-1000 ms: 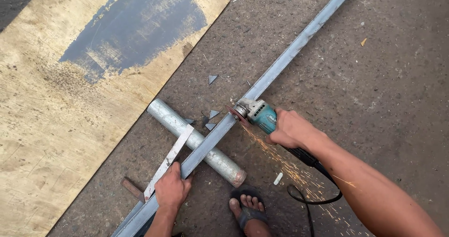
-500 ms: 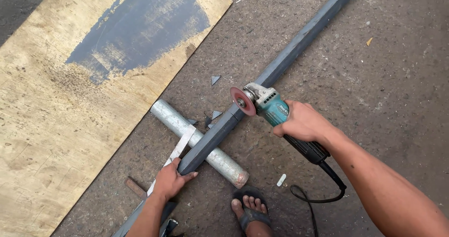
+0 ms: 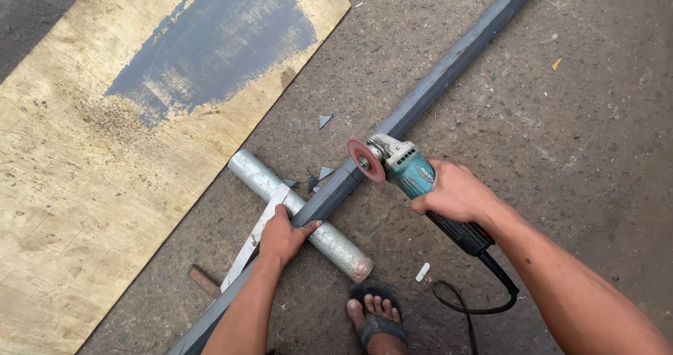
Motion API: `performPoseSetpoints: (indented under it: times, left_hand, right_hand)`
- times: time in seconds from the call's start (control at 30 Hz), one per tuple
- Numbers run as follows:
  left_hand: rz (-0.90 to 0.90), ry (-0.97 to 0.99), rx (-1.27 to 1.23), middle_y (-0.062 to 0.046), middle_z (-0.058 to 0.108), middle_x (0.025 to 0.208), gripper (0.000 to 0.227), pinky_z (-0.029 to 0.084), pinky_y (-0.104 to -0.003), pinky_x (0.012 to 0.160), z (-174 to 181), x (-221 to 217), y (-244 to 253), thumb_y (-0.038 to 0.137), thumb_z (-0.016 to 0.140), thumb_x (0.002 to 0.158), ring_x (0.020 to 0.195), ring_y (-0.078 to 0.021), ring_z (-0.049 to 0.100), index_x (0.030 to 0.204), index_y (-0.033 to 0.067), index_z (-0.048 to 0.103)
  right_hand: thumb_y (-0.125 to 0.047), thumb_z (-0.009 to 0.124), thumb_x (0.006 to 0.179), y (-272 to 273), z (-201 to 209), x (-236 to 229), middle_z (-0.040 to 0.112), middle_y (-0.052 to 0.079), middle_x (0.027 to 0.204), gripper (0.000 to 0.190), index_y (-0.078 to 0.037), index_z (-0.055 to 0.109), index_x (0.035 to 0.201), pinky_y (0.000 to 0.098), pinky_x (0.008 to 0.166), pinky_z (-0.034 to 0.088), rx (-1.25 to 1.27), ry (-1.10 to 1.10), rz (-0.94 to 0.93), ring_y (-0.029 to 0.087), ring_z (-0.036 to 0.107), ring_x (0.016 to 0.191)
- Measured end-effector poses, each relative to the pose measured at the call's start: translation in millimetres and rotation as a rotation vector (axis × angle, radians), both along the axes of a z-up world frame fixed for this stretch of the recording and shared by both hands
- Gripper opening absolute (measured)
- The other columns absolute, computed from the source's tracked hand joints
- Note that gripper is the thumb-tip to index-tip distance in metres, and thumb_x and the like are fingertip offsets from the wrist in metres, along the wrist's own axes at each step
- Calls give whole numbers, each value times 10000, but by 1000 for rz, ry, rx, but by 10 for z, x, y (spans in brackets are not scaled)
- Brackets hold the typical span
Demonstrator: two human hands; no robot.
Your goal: Using a handheld angle grinder to cut metal square tubing and measuring the pieces with a metal ruler.
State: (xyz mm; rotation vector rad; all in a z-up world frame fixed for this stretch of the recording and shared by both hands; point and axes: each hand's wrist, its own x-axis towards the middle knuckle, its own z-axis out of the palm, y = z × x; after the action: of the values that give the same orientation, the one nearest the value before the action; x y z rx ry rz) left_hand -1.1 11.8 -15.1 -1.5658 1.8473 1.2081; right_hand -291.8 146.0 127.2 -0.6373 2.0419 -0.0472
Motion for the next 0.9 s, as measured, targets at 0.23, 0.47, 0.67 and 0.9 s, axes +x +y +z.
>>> performPoseSetpoints:
  times: [0.23,0.47,0.67,0.9]
  left_hand:
    - [-163,-45,-198,-105,679,1184,595,577,-449,971,48,34,267,619,669,884,1164,-302,691,1199,121,584]
    - [-325,-60,-350,-41,647,1010,491,578,-433,850,-179,88,402,646,591,895,990,-260,719,1065,191,520]
    - [-357,-84,-359,-7,651,973,374,564,-371,901,-79,61,500,568,577,920,985,-202,716,1023,216,505]
    - [-342,-86,-362,1,659,980,355,565,-363,898,-38,61,495,550,576,904,976,-195,719,1031,227,502]
  right_hand:
    - [-251,787,543,29,95,34,726,226,950,642,-67,699,1152,452,828,535,10,27,19,373,718,1021]
    - [-231,786,547,103,47,118,746,230,969,714,-71,686,1236,460,804,543,22,26,29,382,733,1001]
    - [-231,793,566,110,21,165,762,237,991,719,-73,678,1258,464,797,551,45,33,58,388,741,998]
    - [-189,788,591,148,-55,154,758,270,1024,762,-42,639,1324,473,787,563,24,8,49,411,739,973]
